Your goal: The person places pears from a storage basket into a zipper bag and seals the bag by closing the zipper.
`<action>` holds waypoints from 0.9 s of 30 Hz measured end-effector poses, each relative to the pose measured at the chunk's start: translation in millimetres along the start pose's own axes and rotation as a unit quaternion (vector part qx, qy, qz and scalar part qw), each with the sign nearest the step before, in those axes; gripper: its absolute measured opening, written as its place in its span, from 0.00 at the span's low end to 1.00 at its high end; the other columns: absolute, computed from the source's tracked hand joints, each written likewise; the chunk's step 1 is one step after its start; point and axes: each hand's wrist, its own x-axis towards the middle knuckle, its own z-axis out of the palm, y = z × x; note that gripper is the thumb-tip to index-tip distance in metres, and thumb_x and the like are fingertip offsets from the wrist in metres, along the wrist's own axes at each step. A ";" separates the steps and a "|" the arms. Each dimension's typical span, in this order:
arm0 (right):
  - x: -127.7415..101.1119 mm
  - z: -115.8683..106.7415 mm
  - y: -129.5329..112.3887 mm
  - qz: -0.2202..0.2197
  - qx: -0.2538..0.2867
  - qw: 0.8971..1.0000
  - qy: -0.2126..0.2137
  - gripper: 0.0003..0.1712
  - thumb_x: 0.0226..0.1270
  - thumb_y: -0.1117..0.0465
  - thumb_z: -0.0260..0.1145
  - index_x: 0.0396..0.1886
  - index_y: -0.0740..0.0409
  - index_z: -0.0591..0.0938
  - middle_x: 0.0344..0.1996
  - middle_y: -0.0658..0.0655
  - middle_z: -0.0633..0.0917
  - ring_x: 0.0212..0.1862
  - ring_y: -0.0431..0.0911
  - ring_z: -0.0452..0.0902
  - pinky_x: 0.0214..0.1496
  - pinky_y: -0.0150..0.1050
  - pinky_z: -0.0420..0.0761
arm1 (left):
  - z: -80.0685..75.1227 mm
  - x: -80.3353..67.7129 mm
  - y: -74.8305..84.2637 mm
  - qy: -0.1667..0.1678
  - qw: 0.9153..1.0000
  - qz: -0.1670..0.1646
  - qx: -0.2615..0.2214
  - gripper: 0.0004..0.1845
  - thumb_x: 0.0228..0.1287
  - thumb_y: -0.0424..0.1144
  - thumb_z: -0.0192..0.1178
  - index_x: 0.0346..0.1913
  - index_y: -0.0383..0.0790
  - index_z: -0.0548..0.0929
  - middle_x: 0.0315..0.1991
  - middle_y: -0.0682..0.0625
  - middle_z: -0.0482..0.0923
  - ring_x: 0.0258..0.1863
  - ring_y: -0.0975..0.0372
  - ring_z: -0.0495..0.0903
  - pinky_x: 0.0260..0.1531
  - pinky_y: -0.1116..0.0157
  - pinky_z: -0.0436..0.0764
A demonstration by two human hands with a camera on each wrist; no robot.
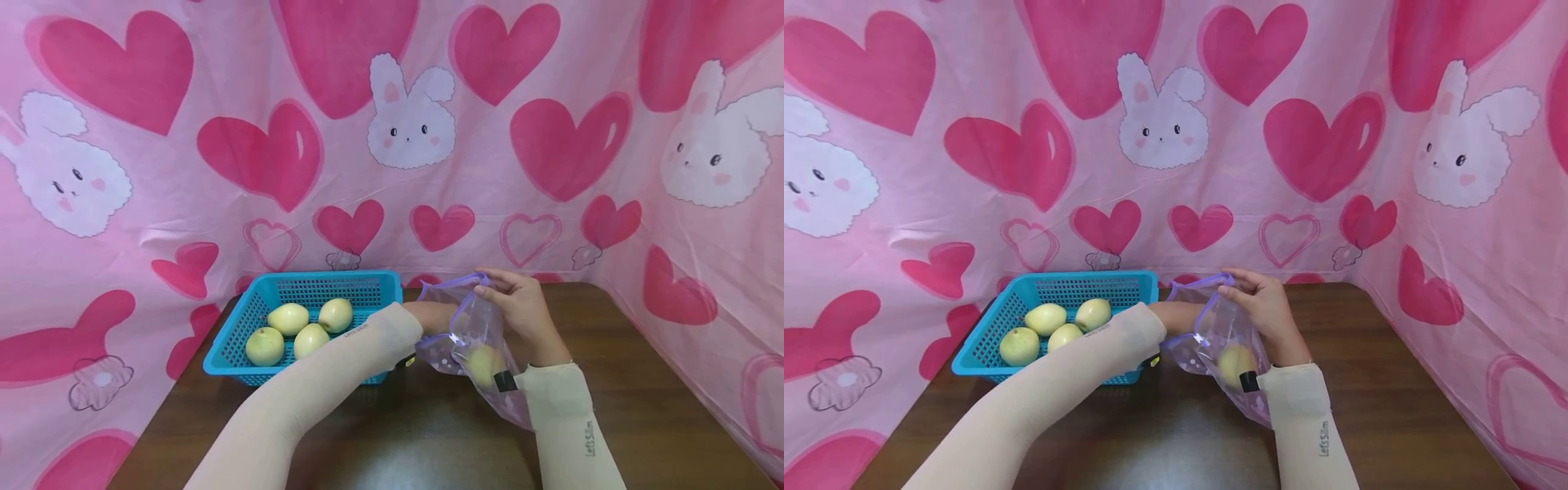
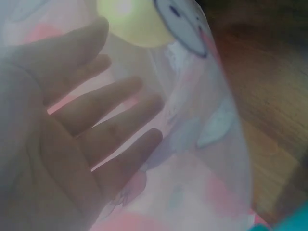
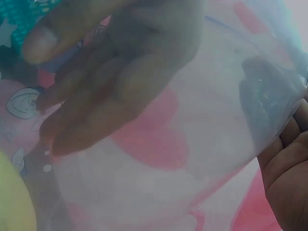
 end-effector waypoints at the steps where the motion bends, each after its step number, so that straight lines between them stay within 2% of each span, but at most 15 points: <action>1: 0.1 0.0 0.2 0.000 0.001 1.000 0.001 0.22 0.59 0.67 0.72 0.54 0.68 0.82 0.41 0.65 0.86 0.38 0.40 0.84 0.39 0.32 0.82 | -0.4 -0.7 -0.3 -0.001 1.000 -0.004 0.006 0.16 0.69 0.50 0.54 0.50 0.47 0.85 0.37 0.59 0.82 0.36 0.68 0.80 0.42 0.71 0.77; 5: 1.4 -0.5 0.8 0.003 -0.002 1.000 0.007 0.23 0.59 0.67 0.73 0.54 0.68 0.82 0.41 0.65 0.86 0.39 0.38 0.84 0.38 0.31 0.82 | -2.4 -5.6 -1.2 0.004 0.999 -0.027 0.034 0.16 0.68 0.52 0.55 0.50 0.50 0.85 0.36 0.60 0.82 0.36 0.67 0.80 0.44 0.67 0.78; 9: 2.9 -1.0 1.9 0.002 -0.015 1.000 0.008 0.23 0.59 0.67 0.73 0.54 0.68 0.82 0.42 0.63 0.86 0.39 0.38 0.84 0.38 0.31 0.82 | -4.3 -12.5 -1.8 0.002 0.997 -0.029 0.068 0.18 0.69 0.51 0.56 0.58 0.54 0.81 0.41 0.61 0.81 0.40 0.68 0.79 0.50 0.61 0.77; 14: 2.4 -0.6 2.2 0.007 -0.012 1.000 0.004 0.23 0.59 0.67 0.72 0.55 0.69 0.81 0.42 0.60 0.87 0.41 0.37 0.84 0.41 0.30 0.81 | -6.4 -21.0 -3.4 0.001 0.997 -0.036 0.064 0.20 0.62 0.53 0.64 0.57 0.60 0.81 0.38 0.65 0.81 0.37 0.70 0.80 0.45 0.59 0.80; 20: 3.0 -0.8 5.3 0.001 -0.016 1.000 0.004 0.22 0.59 0.71 0.71 0.54 0.72 0.80 0.42 0.64 0.86 0.42 0.36 0.83 0.41 0.29 0.81 | -11.1 -28.1 -1.4 0.007 0.992 -0.007 0.129 0.18 0.59 0.46 0.69 0.52 0.52 0.82 0.34 0.62 0.81 0.32 0.70 0.80 0.38 0.64 0.82; 27: 1.6 -1.4 4.9 -0.002 -0.014 1.000 0.011 0.22 0.59 0.67 0.72 0.53 0.70 0.81 0.41 0.61 0.87 0.43 0.38 0.84 0.43 0.30 0.81 | -14.4 -32.6 1.0 0.009 0.985 -0.002 0.174 0.24 0.57 0.41 0.71 0.58 0.44 0.82 0.43 0.56 0.83 0.40 0.65 0.81 0.41 0.64 0.82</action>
